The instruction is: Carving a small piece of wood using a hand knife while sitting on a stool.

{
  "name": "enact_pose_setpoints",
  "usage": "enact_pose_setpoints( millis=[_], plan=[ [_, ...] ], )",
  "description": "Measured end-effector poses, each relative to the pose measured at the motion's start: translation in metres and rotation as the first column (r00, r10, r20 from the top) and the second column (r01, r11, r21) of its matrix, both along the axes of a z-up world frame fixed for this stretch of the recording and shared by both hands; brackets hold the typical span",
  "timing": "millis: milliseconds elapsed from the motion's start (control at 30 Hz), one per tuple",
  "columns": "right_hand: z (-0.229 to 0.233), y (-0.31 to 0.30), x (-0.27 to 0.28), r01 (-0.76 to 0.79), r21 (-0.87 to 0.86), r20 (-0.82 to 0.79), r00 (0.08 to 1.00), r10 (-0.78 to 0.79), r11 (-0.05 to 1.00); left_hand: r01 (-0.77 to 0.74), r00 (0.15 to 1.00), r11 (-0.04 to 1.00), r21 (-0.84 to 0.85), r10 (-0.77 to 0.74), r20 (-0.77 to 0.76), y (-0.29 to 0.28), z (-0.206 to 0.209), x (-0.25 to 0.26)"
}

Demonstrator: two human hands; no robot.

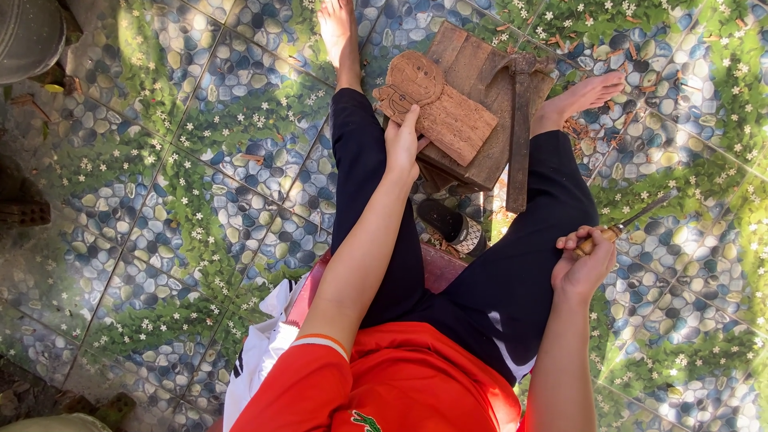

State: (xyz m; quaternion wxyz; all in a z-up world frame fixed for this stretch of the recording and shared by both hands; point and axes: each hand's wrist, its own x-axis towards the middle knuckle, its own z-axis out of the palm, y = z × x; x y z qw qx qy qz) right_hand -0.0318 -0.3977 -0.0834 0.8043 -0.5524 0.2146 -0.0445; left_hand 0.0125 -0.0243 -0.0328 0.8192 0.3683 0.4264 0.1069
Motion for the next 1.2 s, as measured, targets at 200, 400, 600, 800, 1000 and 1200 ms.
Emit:
enact_pose_setpoints(
  millis=[200, 400, 600, 800, 1000, 1200],
  plan=[
    [0.005, 0.006, 0.001, 0.012, -0.006, -0.019, 1.000, -0.013, 1.000, -0.020, 1.000, 1.000, -0.020, 0.019, -0.012, -0.002, 0.010, 0.000],
    [0.022, 0.018, -0.002, 0.026, -0.040, -0.017, 1.000, -0.026, 0.999, -0.005, 1.000, 1.000, -0.014, 0.004, -0.026, 0.001, -0.016, 0.001],
    [0.025, 0.020, -0.002, 0.018, -0.058, 0.011, 1.000, -0.017, 0.998, -0.001, 1.000, 1.000, -0.008, 0.001, -0.025, 0.002, -0.010, -0.003],
    [0.026, 0.021, -0.003, 0.017, -0.062, 0.016, 1.000, -0.016, 0.998, 0.011, 1.000, 1.000, 0.002, -0.011, -0.011, 0.004, -0.013, -0.002],
    [0.026, 0.020, -0.003, 0.021, -0.054, 0.015, 1.000, -0.020, 0.998, 0.002, 1.000, 1.000, -0.014, -0.001, 0.013, 0.003, -0.018, -0.002],
    [0.026, 0.020, -0.003, 0.013, -0.061, 0.019, 1.000, -0.011, 0.998, -0.002, 1.000, 1.000, -0.002, 0.002, 0.013, 0.003, -0.025, -0.001]
  ],
)
